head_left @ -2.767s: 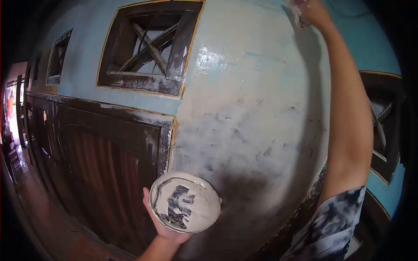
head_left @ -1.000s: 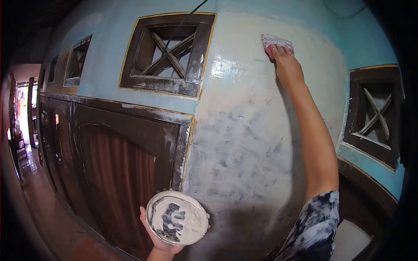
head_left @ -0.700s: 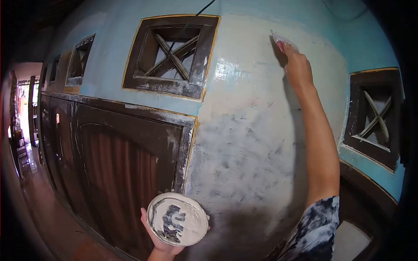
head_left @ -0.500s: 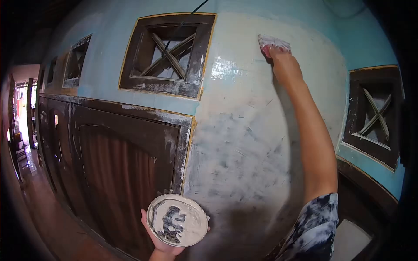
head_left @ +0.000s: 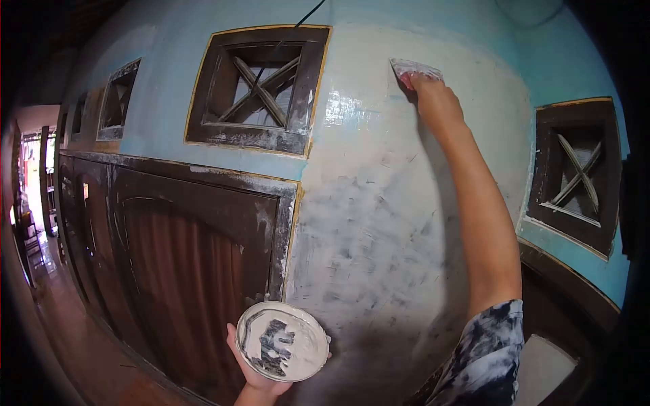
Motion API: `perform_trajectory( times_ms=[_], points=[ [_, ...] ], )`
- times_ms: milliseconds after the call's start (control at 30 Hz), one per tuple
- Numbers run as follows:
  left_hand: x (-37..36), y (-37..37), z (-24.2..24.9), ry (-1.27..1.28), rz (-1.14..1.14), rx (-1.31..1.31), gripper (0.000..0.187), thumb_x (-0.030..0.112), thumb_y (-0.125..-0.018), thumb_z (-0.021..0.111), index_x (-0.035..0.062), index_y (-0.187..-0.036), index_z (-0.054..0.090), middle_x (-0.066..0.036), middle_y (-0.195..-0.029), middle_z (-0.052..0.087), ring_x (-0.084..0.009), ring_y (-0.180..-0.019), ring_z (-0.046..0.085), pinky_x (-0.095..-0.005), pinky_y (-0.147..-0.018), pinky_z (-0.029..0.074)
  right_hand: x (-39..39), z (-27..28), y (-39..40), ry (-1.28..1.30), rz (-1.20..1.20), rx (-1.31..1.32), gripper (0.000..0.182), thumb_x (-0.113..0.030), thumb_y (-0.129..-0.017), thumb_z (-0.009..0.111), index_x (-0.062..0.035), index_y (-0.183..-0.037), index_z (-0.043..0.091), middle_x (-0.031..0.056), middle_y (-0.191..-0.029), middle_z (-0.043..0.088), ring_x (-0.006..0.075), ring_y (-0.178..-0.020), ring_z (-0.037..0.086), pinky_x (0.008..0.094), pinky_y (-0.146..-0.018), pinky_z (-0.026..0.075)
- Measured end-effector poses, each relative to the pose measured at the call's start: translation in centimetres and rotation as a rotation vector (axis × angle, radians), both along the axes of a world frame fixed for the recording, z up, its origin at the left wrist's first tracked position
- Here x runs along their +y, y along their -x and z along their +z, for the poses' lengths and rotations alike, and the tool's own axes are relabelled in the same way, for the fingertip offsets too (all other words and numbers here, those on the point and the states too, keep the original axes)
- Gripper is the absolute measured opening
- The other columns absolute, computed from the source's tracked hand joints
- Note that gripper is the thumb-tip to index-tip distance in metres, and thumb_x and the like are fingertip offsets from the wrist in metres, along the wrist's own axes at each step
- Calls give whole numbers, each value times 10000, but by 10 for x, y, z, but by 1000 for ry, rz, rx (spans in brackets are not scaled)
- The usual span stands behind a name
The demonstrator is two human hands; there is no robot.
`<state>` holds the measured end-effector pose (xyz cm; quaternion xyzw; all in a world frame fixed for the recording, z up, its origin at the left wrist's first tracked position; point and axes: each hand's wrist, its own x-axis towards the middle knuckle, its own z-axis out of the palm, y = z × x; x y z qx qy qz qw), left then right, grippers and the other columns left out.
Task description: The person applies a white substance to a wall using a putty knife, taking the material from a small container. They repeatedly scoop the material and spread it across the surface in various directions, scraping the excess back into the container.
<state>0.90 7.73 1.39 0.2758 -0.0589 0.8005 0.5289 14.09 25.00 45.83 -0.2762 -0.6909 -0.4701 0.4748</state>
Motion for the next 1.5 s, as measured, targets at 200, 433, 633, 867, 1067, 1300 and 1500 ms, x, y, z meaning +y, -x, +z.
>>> perform_trajectory(
  times_ms=[200, 433, 633, 867, 1067, 1300, 1500],
  points=[
    [-4, 6, -9, -25, -47, -31, 1031, 917, -791, 347, 152, -1468, 486, -223, -1434, 528, -561, -1243, 510, -760, -987, 398, 51, -69, -16, -401, 1, -121, 378, -2, -896, 513, -7, -1264, 599, 171, -1270, 649, 357, -1223, 595, 438, -999, 512],
    [-4, 6, -10, -33, -3, -5, 1044, 922, -788, 343, 141, -1465, 486, -243, -1427, 526, -583, -1231, 506, -759, -979, 401, -1, -30, -6, -176, 209, 17, 335, 18, -882, 505, -21, -1194, 619, 222, -1173, 668, 426, -1033, 643, 505, -835, 541],
    [-7, 4, -10, -27, -45, -19, 1062, 924, -792, 312, 110, -1453, 477, -229, -1375, 568, -541, -1206, 546, -731, -966, 440, 53, -94, 5, -297, 70, -160, 483, -12, -893, 517, 5, -1375, 539, 201, -1358, 600, 435, -1306, 516, 500, -1142, 374],
    [-9, 6, -7, -38, -40, -21, 1088, 931, -783, 303, 100, -1468, 461, -249, -1380, 559, -550, -1212, 541, -717, -968, 445, 19, -92, -11, -236, 162, -118, 514, 10, -882, 508, -1, -1395, 527, 202, -1384, 586, 477, -1261, 533, 486, -1090, 434],
    [-4, -1, -7, 12, -39, 10, 1083, 930, -784, 294, 91, -1442, 487, -248, -1360, 573, -556, -1190, 552, -725, -953, 450, 46, -95, 2, -255, 47, -180, 516, 9, -872, 509, -2, -1387, 540, 215, -1388, 580, 455, -1318, 498, 495, -1138, 376],
    [1, 0, -10, 5, 20, -9, 1070, 928, -785, 331, 100, -1442, 498, -261, -1372, 562, -580, -1177, 548, -744, -925, 453, 24, -128, -20, -220, 112, -198, 511, -1, -884, 525, -5, -1395, 525, 207, -1369, 591, 427, -1353, 474, 493, -1147, 371],
    [2, -10, -1, -17, 48, 5, 965, 887, -830, 316, 131, -1393, 525, -165, -1339, 600, -484, -1151, 600, -755, -851, 491, 53, -50, -39, -196, 79, -95, 485, 25, -863, 525, 2, -1347, 556, 202, -1386, 584, 413, -1320, 504, 474, -1137, 387]
  ],
)
